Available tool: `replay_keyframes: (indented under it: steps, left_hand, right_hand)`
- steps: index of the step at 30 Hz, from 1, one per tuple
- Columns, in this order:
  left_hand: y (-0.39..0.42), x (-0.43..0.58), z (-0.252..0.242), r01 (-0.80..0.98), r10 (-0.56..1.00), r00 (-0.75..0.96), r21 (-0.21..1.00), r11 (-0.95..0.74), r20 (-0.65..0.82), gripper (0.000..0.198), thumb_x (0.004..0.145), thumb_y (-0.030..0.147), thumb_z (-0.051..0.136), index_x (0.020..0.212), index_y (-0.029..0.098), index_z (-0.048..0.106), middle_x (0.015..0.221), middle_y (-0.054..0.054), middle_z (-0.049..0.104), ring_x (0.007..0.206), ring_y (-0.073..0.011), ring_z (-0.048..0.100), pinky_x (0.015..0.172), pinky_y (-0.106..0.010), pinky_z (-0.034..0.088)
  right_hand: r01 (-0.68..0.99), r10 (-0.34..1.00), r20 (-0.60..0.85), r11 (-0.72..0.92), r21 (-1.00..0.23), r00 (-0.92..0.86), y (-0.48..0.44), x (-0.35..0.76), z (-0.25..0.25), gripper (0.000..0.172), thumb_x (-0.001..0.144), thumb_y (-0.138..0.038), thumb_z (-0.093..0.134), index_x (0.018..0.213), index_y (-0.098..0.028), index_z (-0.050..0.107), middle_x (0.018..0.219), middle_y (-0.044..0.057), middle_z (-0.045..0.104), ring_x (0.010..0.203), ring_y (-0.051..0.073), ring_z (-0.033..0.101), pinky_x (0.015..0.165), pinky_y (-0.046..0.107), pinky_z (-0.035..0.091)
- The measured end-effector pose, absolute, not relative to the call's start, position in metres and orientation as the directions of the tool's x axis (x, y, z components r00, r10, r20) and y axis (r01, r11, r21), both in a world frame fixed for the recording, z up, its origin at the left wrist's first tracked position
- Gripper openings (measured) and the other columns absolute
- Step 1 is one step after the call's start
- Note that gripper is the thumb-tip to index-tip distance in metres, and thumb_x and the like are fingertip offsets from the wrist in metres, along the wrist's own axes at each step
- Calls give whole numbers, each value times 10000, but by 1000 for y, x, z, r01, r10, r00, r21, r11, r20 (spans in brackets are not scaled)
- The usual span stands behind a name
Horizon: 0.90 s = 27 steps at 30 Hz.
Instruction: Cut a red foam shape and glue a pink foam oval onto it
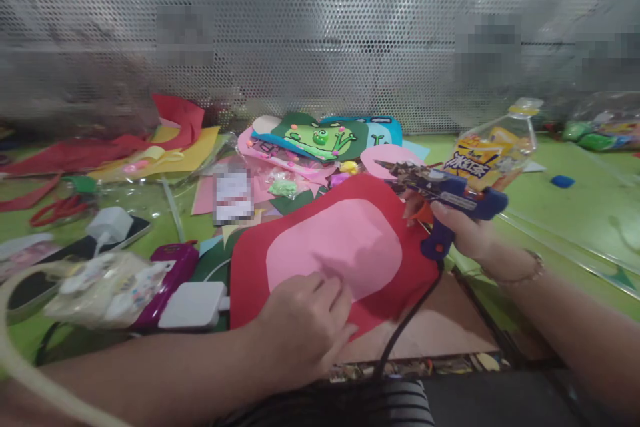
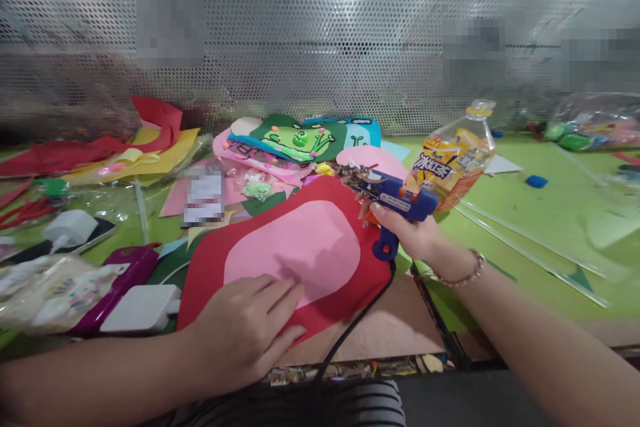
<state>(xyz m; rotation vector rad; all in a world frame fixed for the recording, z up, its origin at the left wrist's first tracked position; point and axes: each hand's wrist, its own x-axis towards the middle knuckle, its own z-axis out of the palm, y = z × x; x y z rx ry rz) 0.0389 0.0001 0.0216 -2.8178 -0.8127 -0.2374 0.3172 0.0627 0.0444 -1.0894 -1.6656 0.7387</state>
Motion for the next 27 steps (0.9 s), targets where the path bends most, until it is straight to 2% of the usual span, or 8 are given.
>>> replay_keyframes:
  steps: [5,8,11,14,17,19,23,27]
  left_hand:
    - [7,42,24,573,553,804,-35,-819,217,431,891,404,407,1143,97,573,1141,-155,595,1111,-310,503,957,-453,402]
    - [8,41,26,604,591,783,-8,-797,196,488,893,437,384,1229,110,520,1303,-172,491,1244,-342,386,1034,-521,292]
    - [8,39,27,636,629,763,0,-771,147,535,893,472,357,1275,120,487,1371,-188,421,1289,-390,310,1010,-597,269]
    - [8,40,27,652,649,752,14,-758,113,580,884,482,366,1298,89,468,1378,-210,407,1287,-395,316,1008,-552,310]
    - [10,42,25,649,646,758,-2,-761,93,594,892,432,368,1344,48,403,1378,-227,404,1277,-377,347,1012,-499,338]
    - [11,43,24,653,651,757,-28,-757,61,564,903,393,351,1334,35,413,1362,-232,423,1266,-369,372,1010,-491,344]
    - [12,42,22,687,687,726,-47,-725,23,528,916,417,321,1303,89,469,1365,-212,430,1268,-359,380,980,-483,382]
    - [11,42,22,709,710,704,-62,-703,1,561,906,470,328,1322,116,453,1374,-204,423,1269,-361,381,938,-473,426]
  right_hand:
    - [401,836,538,533,-745,-111,64,320,50,328,818,-526,494,811,-250,673,890,46,682,864,238,617,838,395,485]
    - [435,825,564,517,-737,-24,69,320,53,358,817,-538,478,814,-228,657,864,49,667,857,230,607,886,405,455]
    - [478,852,518,424,-769,78,75,322,55,334,806,-512,496,810,-208,635,837,51,649,836,234,598,856,412,464]
    - [485,895,422,307,-819,145,82,323,53,286,788,-473,534,848,-207,622,840,40,645,828,236,592,772,378,491]
    - [426,942,281,182,-886,182,87,322,48,292,766,-468,573,918,-220,607,774,14,635,705,206,585,635,328,505]
    - [400,950,264,180,-899,166,88,320,45,302,753,-460,598,942,-224,605,757,1,630,664,189,580,600,305,501]
    - [396,929,353,285,-873,108,83,314,45,306,746,-432,621,971,-225,620,813,-5,642,723,182,601,660,297,508]
    - [400,943,318,256,-880,97,76,312,46,266,741,-443,628,880,-216,641,753,-1,653,713,194,610,629,296,518]
